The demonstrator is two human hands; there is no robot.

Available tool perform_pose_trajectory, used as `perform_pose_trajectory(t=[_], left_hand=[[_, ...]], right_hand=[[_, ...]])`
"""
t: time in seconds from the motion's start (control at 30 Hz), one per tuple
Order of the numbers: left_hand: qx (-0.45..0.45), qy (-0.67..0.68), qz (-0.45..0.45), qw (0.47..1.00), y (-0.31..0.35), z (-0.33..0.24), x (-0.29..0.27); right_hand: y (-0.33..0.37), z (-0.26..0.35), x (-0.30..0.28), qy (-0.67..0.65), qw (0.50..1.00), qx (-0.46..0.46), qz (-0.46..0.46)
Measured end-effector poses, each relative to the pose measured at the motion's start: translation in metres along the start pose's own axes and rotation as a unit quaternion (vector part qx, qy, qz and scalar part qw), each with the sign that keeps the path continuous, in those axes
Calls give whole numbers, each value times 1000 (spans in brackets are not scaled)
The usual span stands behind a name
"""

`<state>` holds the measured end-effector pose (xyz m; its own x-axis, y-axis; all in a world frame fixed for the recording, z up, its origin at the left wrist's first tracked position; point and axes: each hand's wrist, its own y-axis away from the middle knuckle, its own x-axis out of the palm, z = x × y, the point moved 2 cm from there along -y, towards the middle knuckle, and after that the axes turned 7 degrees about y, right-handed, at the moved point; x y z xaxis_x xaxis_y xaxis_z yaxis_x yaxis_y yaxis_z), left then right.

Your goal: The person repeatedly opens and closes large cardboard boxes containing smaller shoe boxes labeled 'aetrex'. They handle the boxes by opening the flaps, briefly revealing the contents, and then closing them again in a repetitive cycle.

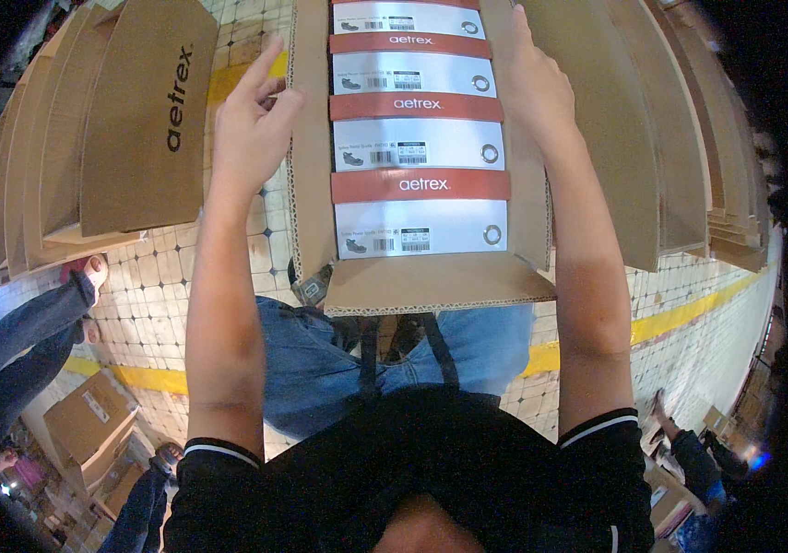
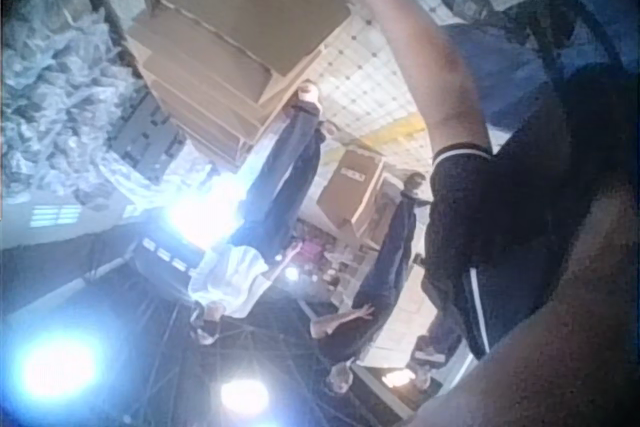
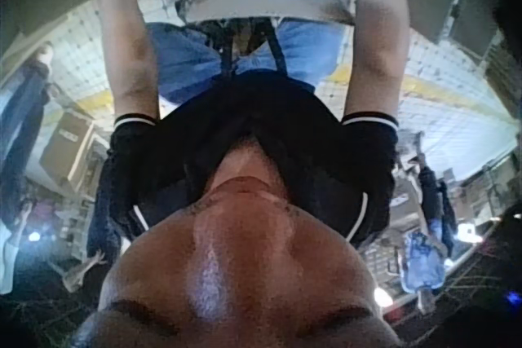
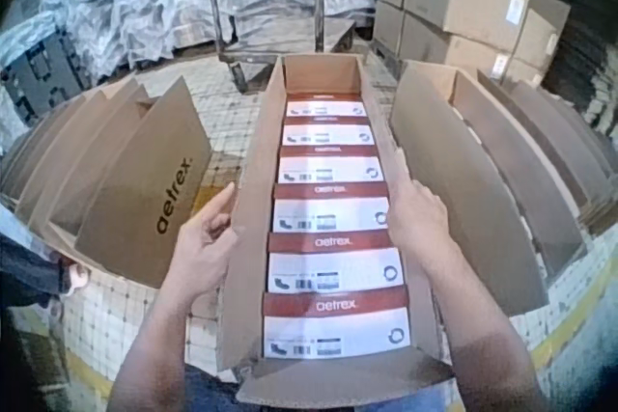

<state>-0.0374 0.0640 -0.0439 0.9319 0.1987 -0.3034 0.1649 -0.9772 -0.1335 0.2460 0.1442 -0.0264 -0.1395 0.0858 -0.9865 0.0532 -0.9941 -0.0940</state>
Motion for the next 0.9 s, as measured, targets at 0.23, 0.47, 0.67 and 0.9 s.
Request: perform_pose_trajectory(t=[0.23,0.47,0.67,0.9], left_hand=[[-30,-24,36,999,-8,-5,2],[-37,-42,71,996,-12,1,1],[-16,-20,72,997,-13,8,-6],[-23,-13,76,997,-11,12,-10]], right_hand=[[-2,-8,-11,0,999,36,11],[4,-8,-7,-3,999,45,9],[3,0,-11,-8,998,57,12],[6,1,-12,10,999,37,-17]])
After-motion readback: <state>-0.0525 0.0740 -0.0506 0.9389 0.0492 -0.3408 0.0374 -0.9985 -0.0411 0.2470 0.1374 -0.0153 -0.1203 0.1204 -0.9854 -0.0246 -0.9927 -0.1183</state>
